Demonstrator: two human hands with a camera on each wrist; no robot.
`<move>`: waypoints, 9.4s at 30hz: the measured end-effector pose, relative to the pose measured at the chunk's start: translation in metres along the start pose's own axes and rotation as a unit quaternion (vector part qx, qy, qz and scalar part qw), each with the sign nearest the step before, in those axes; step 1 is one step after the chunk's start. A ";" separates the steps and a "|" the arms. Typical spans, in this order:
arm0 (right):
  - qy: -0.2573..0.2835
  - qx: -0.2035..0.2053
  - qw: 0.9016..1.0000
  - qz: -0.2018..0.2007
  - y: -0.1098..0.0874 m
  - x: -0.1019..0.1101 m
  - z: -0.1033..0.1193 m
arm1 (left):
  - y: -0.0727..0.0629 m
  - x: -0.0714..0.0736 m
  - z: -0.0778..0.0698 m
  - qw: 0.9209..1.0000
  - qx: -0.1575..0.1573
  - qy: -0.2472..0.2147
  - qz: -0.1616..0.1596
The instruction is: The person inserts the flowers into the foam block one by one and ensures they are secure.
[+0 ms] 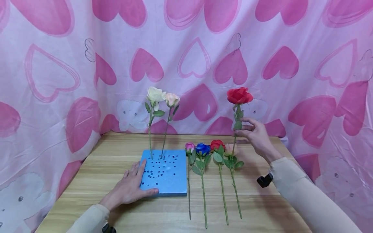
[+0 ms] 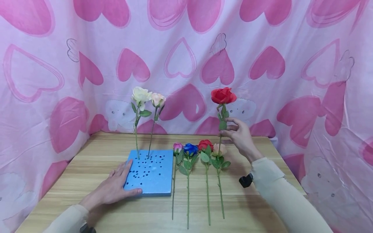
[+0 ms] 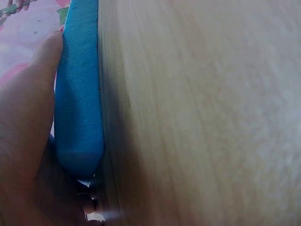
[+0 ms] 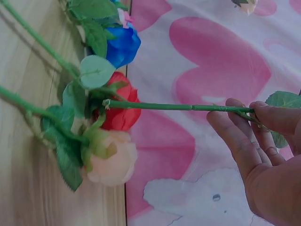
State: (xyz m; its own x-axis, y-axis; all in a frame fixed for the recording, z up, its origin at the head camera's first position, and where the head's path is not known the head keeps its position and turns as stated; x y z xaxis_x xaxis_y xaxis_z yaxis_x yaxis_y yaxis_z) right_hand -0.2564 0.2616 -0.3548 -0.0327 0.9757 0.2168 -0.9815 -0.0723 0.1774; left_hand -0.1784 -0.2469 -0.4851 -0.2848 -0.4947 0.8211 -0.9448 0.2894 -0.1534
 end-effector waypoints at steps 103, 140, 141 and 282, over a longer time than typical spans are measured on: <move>0.101 0.029 0.990 0.092 0.054 -0.216 -0.016 | 0.002 0.000 0.005 0.999 -0.018 0.017 -0.025; 0.117 0.010 0.989 0.091 0.049 -0.203 -0.027 | 0.002 0.000 0.002 1.000 -0.010 0.010 -0.023; 0.115 0.011 0.989 0.090 0.049 -0.201 -0.028 | 0.002 0.000 0.001 1.000 -0.010 0.010 -0.023; -0.103 -0.208 0.967 0.105 -0.093 -0.023 -0.106 | 0.000 0.002 -0.001 0.999 -0.016 0.025 -0.011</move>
State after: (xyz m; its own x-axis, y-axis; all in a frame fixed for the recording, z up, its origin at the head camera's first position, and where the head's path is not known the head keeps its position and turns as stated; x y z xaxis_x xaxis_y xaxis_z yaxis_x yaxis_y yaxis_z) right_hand -0.1842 0.2674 -0.4781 -0.2426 0.8838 0.4001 -0.9500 -0.1328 -0.2827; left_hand -0.1788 -0.2474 -0.4833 -0.2545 -0.4592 0.8511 -0.9448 0.3057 -0.1176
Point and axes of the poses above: each hand's wrist, its own y-axis towards the middle knuckle, its own x-axis out of the back of the hand, z = x × y, the point moved 1 cm from there along y, towards the middle knuckle, and after that the axes turned 6 degrees about -y, right-handed, at the moved point
